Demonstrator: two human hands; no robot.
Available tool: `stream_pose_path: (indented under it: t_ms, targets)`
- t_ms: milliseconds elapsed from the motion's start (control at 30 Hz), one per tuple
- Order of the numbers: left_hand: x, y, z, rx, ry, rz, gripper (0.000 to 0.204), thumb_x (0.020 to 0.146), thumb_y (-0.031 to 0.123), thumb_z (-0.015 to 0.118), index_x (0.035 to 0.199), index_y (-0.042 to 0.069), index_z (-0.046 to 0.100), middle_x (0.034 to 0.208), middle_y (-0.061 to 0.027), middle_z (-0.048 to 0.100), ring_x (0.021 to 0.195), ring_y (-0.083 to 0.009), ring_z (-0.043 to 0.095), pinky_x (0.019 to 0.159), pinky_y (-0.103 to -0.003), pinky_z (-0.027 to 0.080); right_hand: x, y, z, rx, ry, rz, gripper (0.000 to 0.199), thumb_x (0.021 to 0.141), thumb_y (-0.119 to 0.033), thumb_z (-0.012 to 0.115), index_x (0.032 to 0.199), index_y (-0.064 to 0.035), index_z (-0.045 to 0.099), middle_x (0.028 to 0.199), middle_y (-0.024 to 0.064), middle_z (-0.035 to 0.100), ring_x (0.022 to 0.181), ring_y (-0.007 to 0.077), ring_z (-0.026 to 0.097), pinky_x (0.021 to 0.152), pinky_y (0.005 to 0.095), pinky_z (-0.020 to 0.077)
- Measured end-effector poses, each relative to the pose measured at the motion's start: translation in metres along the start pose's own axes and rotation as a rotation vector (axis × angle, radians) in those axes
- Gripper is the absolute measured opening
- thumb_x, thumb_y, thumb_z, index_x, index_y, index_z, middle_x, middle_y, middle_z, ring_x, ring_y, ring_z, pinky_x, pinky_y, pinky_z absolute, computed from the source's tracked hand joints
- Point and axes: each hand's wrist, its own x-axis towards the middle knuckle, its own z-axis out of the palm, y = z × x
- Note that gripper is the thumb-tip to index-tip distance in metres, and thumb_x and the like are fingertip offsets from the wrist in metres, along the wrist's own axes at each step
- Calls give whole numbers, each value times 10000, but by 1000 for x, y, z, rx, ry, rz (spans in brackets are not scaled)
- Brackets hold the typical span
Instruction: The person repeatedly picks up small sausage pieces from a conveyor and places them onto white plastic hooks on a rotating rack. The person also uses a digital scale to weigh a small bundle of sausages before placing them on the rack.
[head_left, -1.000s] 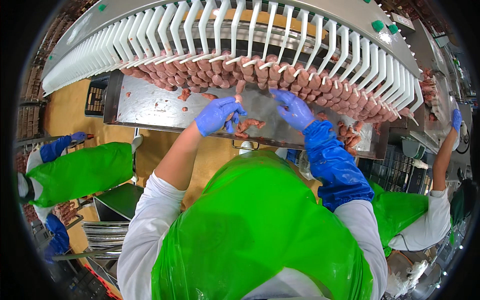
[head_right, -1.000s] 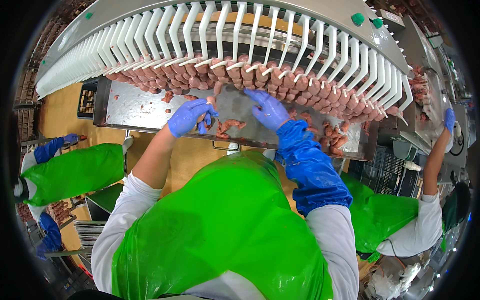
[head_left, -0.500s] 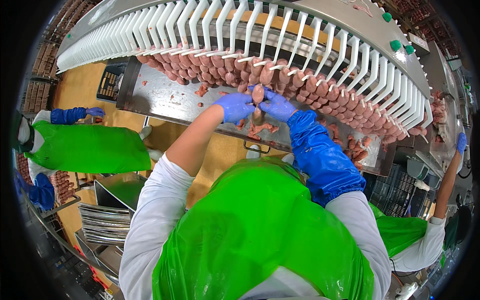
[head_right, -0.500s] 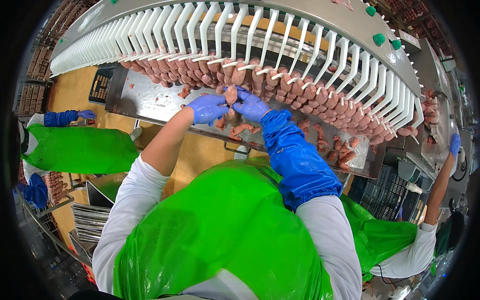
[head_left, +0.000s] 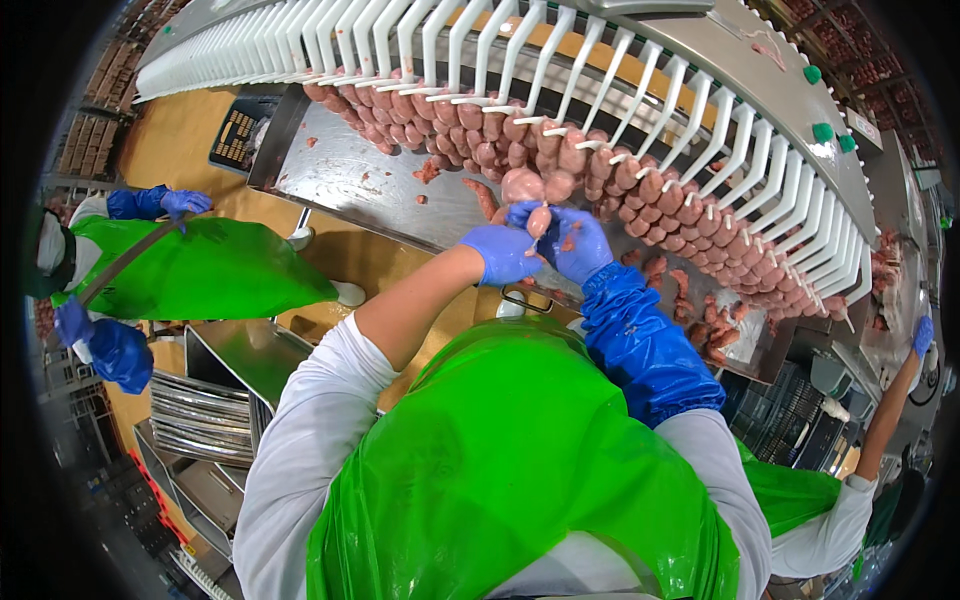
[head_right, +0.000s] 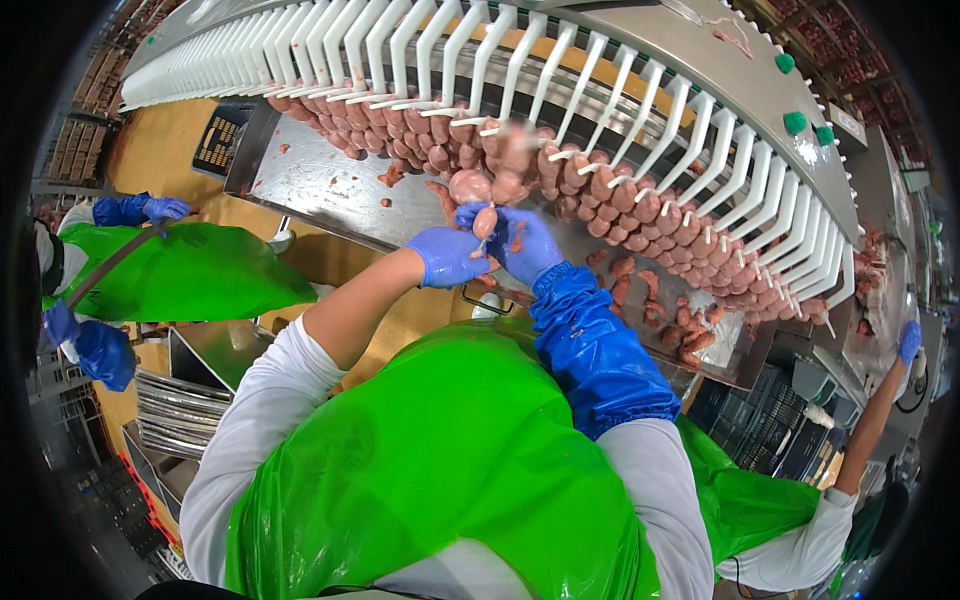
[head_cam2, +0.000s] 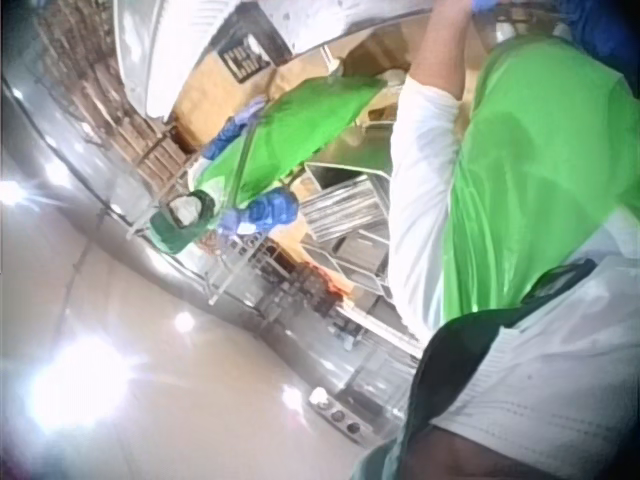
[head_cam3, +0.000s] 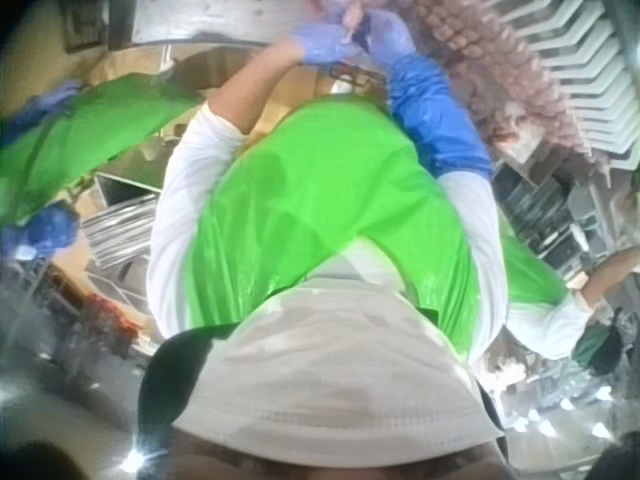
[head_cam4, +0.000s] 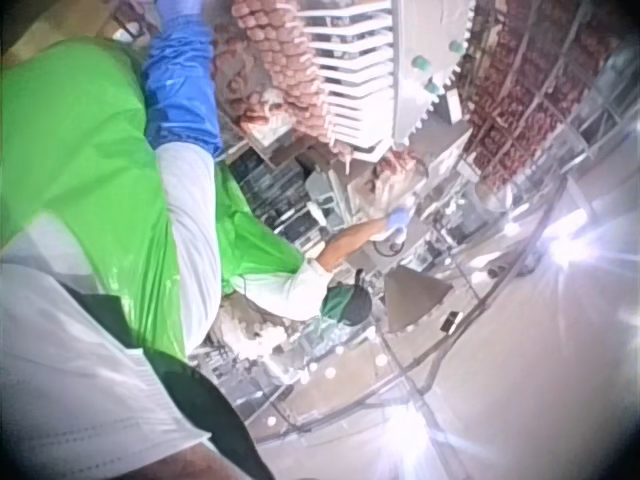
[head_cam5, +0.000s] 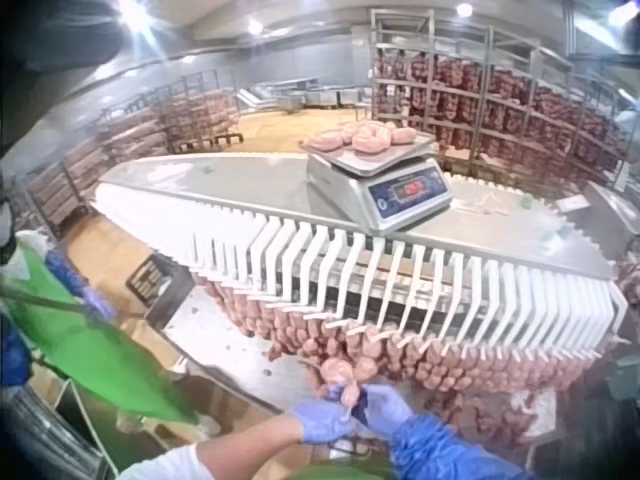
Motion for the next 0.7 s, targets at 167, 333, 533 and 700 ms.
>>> stream_pose_path:
  t_ms: [167, 333, 533, 700]
  targets:
    - [-6, -19, 0, 194, 228, -15, 401, 948, 396, 435, 1173, 102, 589, 1076, -220, 681, 966, -413, 655, 866, -509, 509, 21, 5, -16, 109, 27, -96, 701, 974, -600, 486, 1275, 29, 552, 1205, 188, 641, 1065, 330, 631, 990, 450, 498]
    - [0, -12, 19, 142, 127, -115, 359, 958, 389, 452, 1111, 103, 606, 1007, -200, 696, 905, -408, 667, 829, -513, 519, 22, 7, -13, -107, 156, -4, 539, 994, -465, 560, 1320, -36, 552, 1173, 100, 663, 979, 229, 642, 912, 389, 531]
    - [1, -3, 34, 162, 139, -61, 340, 961, 388, 480, 1084, 104, 621, 982, -182, 697, 905, -404, 668, 835, -499, 520, 31, 8, -11, -163, 298, 30, 500, 978, -495, 563, 1205, -52, 607, 1019, 94, 653, 911, 207, 613, 781, 367, 519]
    - [1, -19, 35, 45, 219, -65, 304, 956, 371, 511, 1056, 110, 629, 999, -169, 689, 923, -407, 654, 844, -501, 508, 29, -4, -57, 59, -332, -26, 325, 876, -332, 631, 1051, -62, 673, 1020, 117, 653, 1006, 283, 621, 961, 410, 469]
